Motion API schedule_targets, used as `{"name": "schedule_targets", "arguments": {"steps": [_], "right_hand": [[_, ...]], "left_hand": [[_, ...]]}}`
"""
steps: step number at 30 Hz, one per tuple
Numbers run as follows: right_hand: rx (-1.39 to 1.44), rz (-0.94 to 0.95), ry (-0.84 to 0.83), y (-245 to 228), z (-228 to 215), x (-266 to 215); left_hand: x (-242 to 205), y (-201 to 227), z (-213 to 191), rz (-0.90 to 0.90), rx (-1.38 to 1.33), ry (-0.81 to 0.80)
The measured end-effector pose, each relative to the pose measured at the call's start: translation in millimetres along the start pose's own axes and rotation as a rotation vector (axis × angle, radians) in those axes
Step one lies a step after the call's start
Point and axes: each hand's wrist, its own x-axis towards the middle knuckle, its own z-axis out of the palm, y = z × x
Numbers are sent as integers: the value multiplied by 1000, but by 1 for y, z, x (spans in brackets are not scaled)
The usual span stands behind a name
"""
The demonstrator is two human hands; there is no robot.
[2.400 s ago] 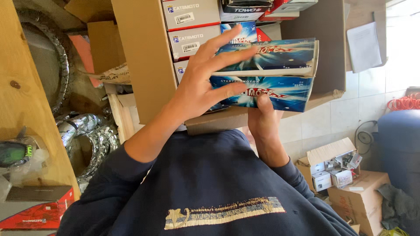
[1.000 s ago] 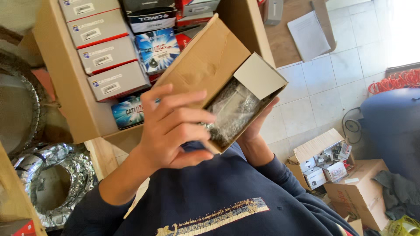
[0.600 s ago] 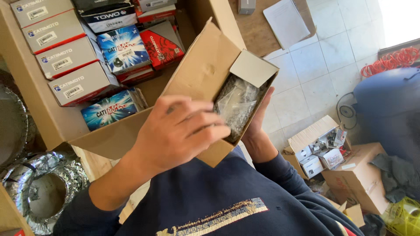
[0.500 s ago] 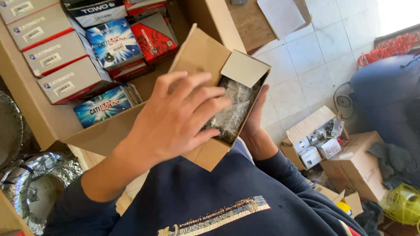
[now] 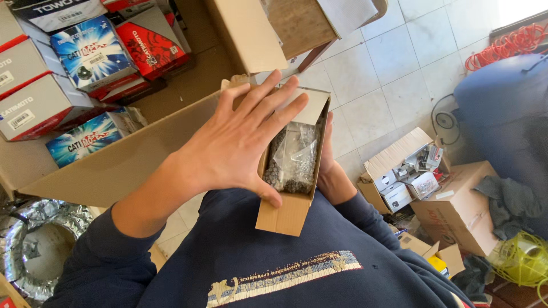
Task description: The person unboxes a mechanical component from a box, removes the bubble wrap protection, and examines the item by hand before placing it back into the packaging.
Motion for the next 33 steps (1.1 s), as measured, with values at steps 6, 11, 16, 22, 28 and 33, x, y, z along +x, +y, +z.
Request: {"name": "schedule_targets", "arguments": {"steps": [6, 11, 16, 22, 28, 33], "right_hand": [[-3, 72, -38, -92, -61, 11], [-25, 138, -71, -168, -97, 23], [-113, 179, -194, -217, -126, 39], [-130, 196, -101, -252, -144, 74], [-229, 283, 289, -286, -159, 103], [-143, 213, 584, -316, -152, 126]], "left_hand": [[88, 36, 4, 8, 1, 156], [160, 47, 14, -92, 15, 113], [210, 42, 41, -177, -21, -45], [270, 11, 59, -158, -60, -83], [318, -33, 102, -175, -266, -171], [344, -49, 171, -324, -1026, 46]]}}
